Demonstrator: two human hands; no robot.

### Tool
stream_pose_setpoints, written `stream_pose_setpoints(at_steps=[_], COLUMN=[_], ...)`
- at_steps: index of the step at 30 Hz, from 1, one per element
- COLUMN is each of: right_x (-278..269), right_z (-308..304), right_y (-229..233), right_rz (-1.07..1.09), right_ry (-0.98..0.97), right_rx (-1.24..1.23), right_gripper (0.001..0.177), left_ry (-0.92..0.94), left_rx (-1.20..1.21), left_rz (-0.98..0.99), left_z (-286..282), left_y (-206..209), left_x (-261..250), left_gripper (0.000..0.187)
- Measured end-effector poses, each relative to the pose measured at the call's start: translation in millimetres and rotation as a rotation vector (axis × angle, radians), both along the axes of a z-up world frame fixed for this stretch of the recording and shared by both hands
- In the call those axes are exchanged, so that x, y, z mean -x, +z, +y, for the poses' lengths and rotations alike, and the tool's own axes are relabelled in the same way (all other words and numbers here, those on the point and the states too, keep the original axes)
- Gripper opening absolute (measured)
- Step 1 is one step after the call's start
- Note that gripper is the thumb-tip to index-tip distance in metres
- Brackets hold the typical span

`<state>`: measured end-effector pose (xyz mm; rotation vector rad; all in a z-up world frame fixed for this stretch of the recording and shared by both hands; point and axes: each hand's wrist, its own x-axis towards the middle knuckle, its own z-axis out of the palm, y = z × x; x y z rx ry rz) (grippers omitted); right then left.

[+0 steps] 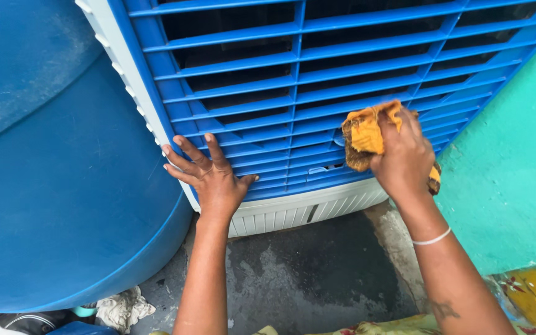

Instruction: The person wipes the front plastic vents and the side of a blue and white air cooler using an orange cloth.

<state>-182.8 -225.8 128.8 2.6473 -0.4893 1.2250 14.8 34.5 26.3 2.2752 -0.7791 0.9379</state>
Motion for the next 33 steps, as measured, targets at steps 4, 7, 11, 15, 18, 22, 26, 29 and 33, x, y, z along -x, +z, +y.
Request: stream_pose_setpoints(at_steps=[4,7,11,15,18,22,26,29,33], right_x=[15,24,15,-17,-44,-78,-62,-33,-11], right_z=[-2,-6,-21,2,30,81,63,11,-38], right_y=[-14,-9,30,45,46,36,35,37,38], right_rz=[-0.033,-0.095,-0.143,-0.032,-0.064,0.007,-0.051,0.027,0.095], right_ry=[0.073,0.276,0.078,-0.141,-0.102,-0.007,0.139,0.050,-0.045], right_rx=[-0.022,-0.154,-0.018,0.161,0.110,0.041,0.155,0.114,0.083], right_gripper=[0.063,0.058,0.056,0.063,0.054,0.040,0.061,0.056,0.037], left_ry=[-0.012,-0.005,0.018,0.018,0.018,0.028,0.026,0.018,0.013], left_rx=[0.016,0.016,-0.003,0.002,0.012,0.020,0.011,0.006,0.026], left_rz=[0.012,0.005,0.023,0.026,0.016,0.002,0.003,0.011,-0.014], left_z=[0,0,0,-1,-2,-2,3,5,2], left_y=[-2,0,0,-1,-3,2,5,5,5], left_x=[0,0,1,-1,0,2,6,7,5], left_gripper=[0.167,0.166,0.166,0.166,0.166,0.166,0.164,0.161,0.161])
